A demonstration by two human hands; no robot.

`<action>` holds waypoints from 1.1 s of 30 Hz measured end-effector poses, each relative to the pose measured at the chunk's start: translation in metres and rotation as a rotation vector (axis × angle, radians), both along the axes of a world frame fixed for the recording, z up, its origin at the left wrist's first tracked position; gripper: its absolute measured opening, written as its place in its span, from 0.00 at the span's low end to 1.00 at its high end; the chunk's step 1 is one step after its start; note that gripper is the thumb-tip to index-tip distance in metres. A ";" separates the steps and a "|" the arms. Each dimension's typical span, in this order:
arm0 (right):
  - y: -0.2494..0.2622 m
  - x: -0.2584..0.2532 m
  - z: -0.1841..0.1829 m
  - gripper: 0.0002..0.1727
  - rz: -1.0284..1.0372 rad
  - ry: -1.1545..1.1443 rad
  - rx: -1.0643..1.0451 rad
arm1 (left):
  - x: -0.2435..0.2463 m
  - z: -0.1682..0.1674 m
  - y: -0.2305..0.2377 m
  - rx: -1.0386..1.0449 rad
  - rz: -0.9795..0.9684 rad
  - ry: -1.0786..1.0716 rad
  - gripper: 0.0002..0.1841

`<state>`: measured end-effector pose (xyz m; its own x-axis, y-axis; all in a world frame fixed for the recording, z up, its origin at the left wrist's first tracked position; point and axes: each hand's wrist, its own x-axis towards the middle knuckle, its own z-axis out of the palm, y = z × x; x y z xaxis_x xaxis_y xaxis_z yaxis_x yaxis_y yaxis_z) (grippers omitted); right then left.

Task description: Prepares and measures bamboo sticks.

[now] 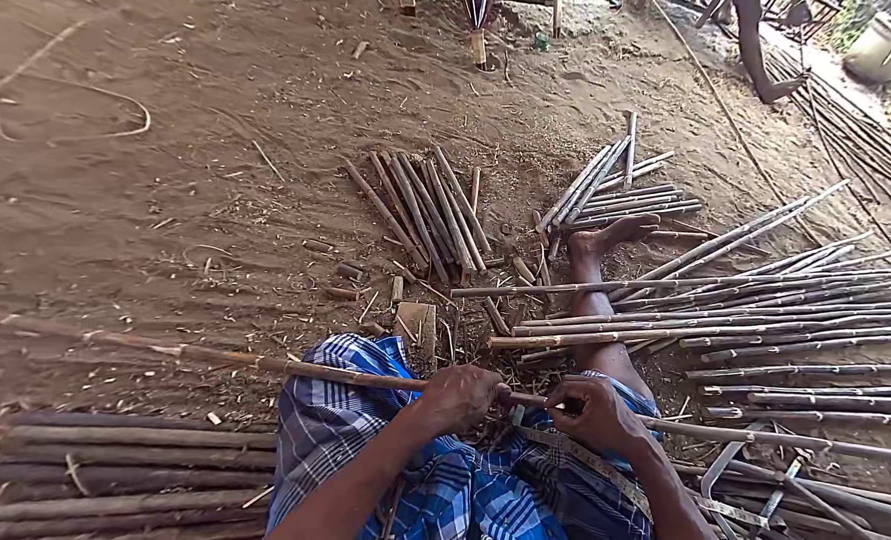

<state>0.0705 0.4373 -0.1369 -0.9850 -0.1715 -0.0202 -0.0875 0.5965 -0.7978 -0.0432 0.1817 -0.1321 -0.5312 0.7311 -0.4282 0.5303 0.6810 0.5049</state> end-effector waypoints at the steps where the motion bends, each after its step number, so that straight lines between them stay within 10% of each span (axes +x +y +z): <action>1: 0.000 0.002 0.002 0.03 -0.039 -0.002 -0.035 | -0.001 0.001 0.000 -0.003 0.002 -0.018 0.23; 6: 0.015 0.017 0.028 0.18 -0.267 0.188 0.441 | -0.024 0.008 -0.029 0.057 -0.001 0.081 0.28; 9: 0.006 0.018 0.027 0.19 -0.232 0.230 0.566 | -0.032 0.004 -0.068 0.100 0.074 0.346 0.15; 13: -0.024 -0.002 0.017 0.21 -0.105 0.193 0.517 | 0.026 0.008 -0.077 0.356 0.307 0.515 0.14; 18: -0.062 -0.026 0.021 0.20 -0.075 0.127 0.342 | 0.087 -0.012 -0.021 0.353 0.229 -0.251 0.26; 23: -0.054 -0.021 0.037 0.19 -0.189 0.234 -0.009 | 0.069 -0.058 0.032 0.344 -0.048 -0.266 0.14; 28: -0.022 0.028 0.050 0.21 -0.154 0.081 -0.077 | 0.065 0.003 -0.006 0.486 -0.008 -0.084 0.14; 33: -0.028 0.076 0.066 0.22 0.082 -0.118 -0.322 | 0.066 0.056 -0.042 0.725 0.044 -0.385 0.18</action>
